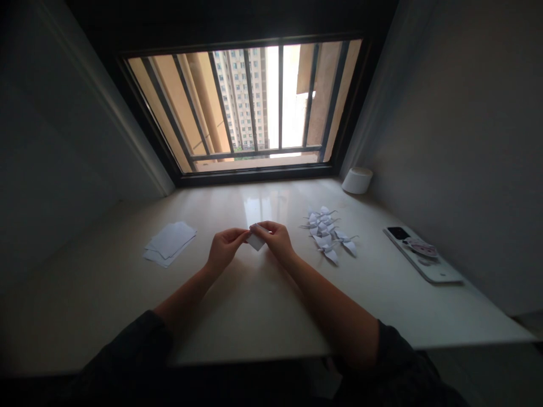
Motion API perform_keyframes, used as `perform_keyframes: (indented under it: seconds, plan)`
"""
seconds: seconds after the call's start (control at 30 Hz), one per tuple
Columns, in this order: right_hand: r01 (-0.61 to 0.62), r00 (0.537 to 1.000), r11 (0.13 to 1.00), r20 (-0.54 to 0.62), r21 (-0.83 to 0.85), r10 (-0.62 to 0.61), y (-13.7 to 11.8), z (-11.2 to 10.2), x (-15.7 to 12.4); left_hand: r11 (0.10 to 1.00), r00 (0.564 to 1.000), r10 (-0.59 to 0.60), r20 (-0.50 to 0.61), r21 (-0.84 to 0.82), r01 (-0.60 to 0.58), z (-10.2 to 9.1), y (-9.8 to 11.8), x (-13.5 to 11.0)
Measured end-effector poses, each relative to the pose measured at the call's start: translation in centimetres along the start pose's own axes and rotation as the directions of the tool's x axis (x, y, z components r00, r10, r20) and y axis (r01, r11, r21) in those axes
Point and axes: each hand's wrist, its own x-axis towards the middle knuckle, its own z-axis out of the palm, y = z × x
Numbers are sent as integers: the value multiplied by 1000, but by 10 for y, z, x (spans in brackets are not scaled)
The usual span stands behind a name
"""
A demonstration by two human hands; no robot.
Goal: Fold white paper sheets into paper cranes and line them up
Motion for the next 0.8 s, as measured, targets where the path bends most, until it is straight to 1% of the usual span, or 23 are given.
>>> perform_keyframes:
  seconds: [0.1, 0.23, 0.33, 0.43, 0.5, 0.63, 0.73, 0.8]
  plan:
    - [-4, 1000, 1000, 5, 16, 3, 2, 1, 0, 1000, 1000, 8, 12, 29, -9, 0, -1, 0]
    - [33, 999, 999, 0, 9, -33, 3, 1, 1, 997, 999, 12, 40, 79, -16, -1, -3, 1]
    - [87, 995, 989, -35, -124, -92, 3, -1, 2, 994, 999, 10, 53, 104, -16, -1, -4, 2]
    - [151, 984, 948, -49, -281, -171, 1, -3, 3, 993, 998, 0, 61, 118, -7, -2, -5, 2]
    - [151, 983, 938, -56, -313, -178, 2, -3, 4, 993, 998, -5, 70, 119, -3, -2, -5, 2]
    - [99, 990, 960, -75, -264, -122, 7, -3, 4, 992, 996, -12, 85, 125, 1, -3, -4, 2]
    - [112, 990, 971, -55, -213, -126, 8, -3, 3, 992, 996, -23, 84, 125, 12, -3, -4, 2]
    - [125, 989, 973, -52, -194, -138, 6, -4, 4, 992, 998, -21, 62, 123, 13, -3, -5, 3]
